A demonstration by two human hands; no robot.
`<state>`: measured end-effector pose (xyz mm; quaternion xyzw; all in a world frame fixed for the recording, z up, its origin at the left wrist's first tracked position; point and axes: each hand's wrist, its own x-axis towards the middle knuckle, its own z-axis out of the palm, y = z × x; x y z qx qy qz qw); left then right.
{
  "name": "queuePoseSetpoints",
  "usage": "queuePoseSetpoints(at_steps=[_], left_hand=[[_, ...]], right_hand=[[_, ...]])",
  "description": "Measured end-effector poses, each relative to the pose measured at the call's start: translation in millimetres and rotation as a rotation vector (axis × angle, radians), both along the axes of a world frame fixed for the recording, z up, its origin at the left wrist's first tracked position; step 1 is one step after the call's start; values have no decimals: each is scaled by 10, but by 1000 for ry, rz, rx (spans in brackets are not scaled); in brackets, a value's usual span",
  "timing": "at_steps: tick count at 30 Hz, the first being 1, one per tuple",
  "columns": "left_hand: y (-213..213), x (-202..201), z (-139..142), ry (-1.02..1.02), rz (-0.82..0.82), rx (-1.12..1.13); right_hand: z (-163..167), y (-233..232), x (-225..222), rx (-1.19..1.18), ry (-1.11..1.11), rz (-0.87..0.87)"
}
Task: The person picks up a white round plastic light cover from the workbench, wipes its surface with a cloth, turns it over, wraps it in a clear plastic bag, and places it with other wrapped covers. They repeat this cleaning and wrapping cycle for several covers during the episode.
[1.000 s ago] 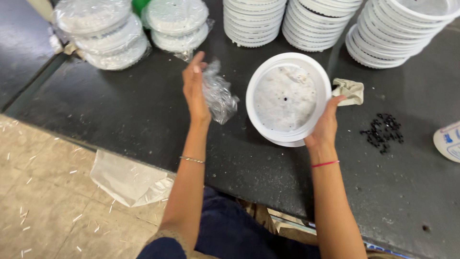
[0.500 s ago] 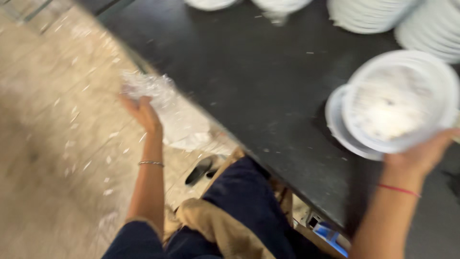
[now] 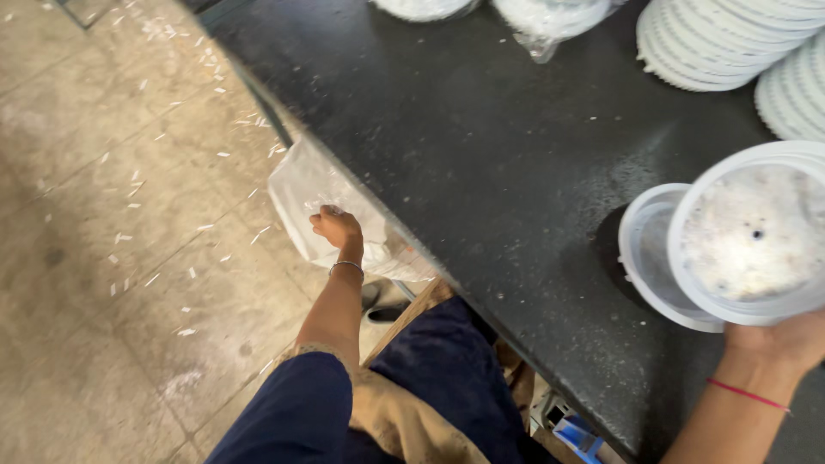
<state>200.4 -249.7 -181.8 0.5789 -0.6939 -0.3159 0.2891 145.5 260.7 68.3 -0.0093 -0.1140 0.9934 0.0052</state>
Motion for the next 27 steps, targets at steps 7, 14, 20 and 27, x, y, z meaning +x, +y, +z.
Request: queuePoseSetpoints(at_steps=[7, 14, 20, 27], left_hand=[[483, -367, -140, -383, -734, 254], [618, -501, -198, -466, -850, 293], [484, -562, -94, -486, -820, 296], [278, -649, 141, -495, -772, 289]], right_hand=[[-224, 306, -118, 873, 217, -218], [-378, 319, -159, 689, 71, -254], [-236, 216, -123, 642, 27, -288], [-241, 211, -117, 638, -5, -333]])
